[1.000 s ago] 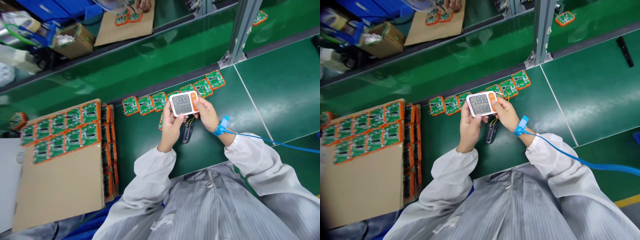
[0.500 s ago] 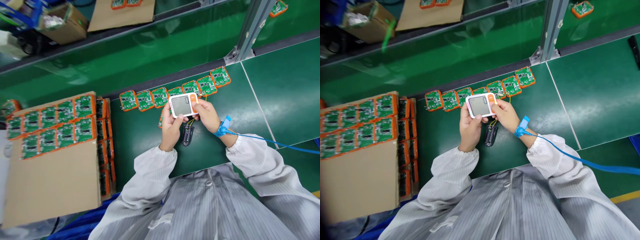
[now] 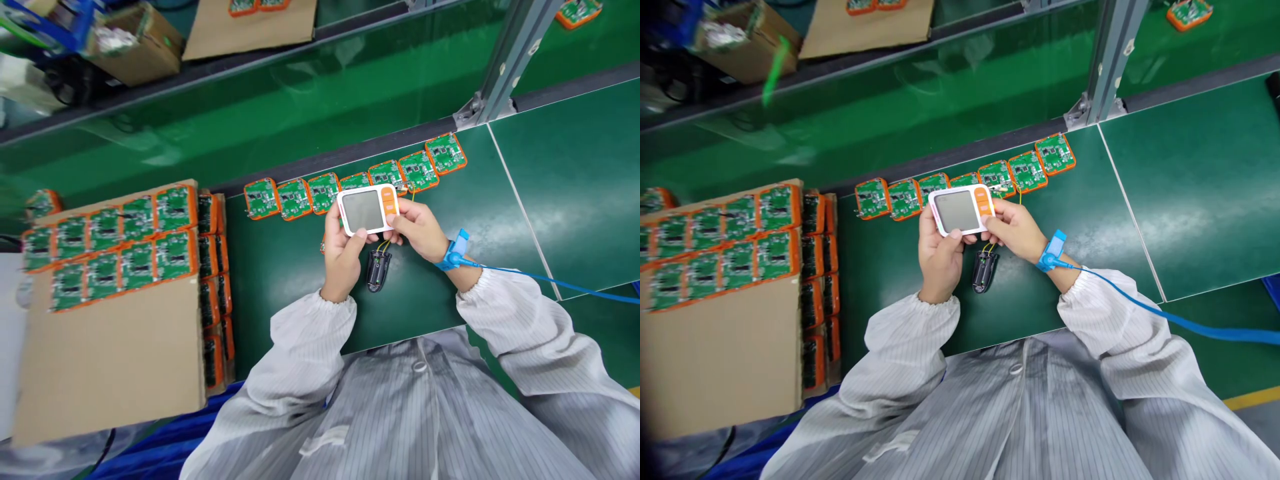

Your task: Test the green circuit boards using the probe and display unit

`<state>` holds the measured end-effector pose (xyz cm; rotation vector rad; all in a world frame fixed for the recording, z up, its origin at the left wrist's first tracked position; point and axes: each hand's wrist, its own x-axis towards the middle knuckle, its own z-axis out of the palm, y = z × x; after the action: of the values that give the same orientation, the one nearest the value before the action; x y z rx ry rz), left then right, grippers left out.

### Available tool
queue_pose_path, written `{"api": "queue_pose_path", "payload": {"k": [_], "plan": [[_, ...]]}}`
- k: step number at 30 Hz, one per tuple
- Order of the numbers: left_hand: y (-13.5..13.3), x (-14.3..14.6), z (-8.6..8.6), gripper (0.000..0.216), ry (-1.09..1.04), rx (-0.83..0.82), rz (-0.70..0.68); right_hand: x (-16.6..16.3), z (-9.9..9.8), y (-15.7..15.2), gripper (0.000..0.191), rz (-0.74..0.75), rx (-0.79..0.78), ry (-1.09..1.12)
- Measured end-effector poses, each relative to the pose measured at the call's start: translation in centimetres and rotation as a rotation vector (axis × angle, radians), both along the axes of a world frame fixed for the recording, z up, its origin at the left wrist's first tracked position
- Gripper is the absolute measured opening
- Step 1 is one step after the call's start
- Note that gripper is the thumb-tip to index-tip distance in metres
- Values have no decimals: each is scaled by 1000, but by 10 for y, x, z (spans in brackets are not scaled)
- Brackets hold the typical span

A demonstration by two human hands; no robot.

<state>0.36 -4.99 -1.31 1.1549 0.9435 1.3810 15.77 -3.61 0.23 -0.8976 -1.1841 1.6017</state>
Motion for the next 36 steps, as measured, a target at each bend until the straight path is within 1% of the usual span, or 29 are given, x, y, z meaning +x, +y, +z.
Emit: {"api": "queue_pose_path", "payload": {"k": [5,11,14,17,19,20,23,25,26,28,30,33,36], "plan": [[-1,1,-1,51,18,17,-6,0,2,0,19,-28,-42,-13],[-4,3,-4,51,87,64,-48,-1,8,-1,34,-112,-126,-58],[-5,2,-3,55,160,109,-63,-1,10,-1,43,-142,-121,-82],[-6,2,-2,61,243,141,-78,-1,9,-1,51,-165,-108,-161],[-6,2,-2,61,238,130,-64,1,7,-1,53,-179,-55,-245],[-6,2,-2,60,212,111,-48,2,7,-1,54,-201,-2,-299],[-3,1,-4,54,107,14,1,9,6,0,51,-343,222,-522],[-1,0,-4,52,50,-39,22,15,6,3,43,-436,374,-695],[-1,0,-3,51,26,-58,24,18,6,4,40,-454,435,-778],[1,-1,0,48,-25,-86,18,21,3,8,38,-418,524,-914],[3,0,3,43,-82,-123,14,22,-2,11,37,-330,579,-990],[5,0,9,32,-178,-217,20,20,-9,13,38,-227,638,-966],[7,-2,15,21,-279,-324,-2,20,-9,12,42,-226,671,-883]]}}
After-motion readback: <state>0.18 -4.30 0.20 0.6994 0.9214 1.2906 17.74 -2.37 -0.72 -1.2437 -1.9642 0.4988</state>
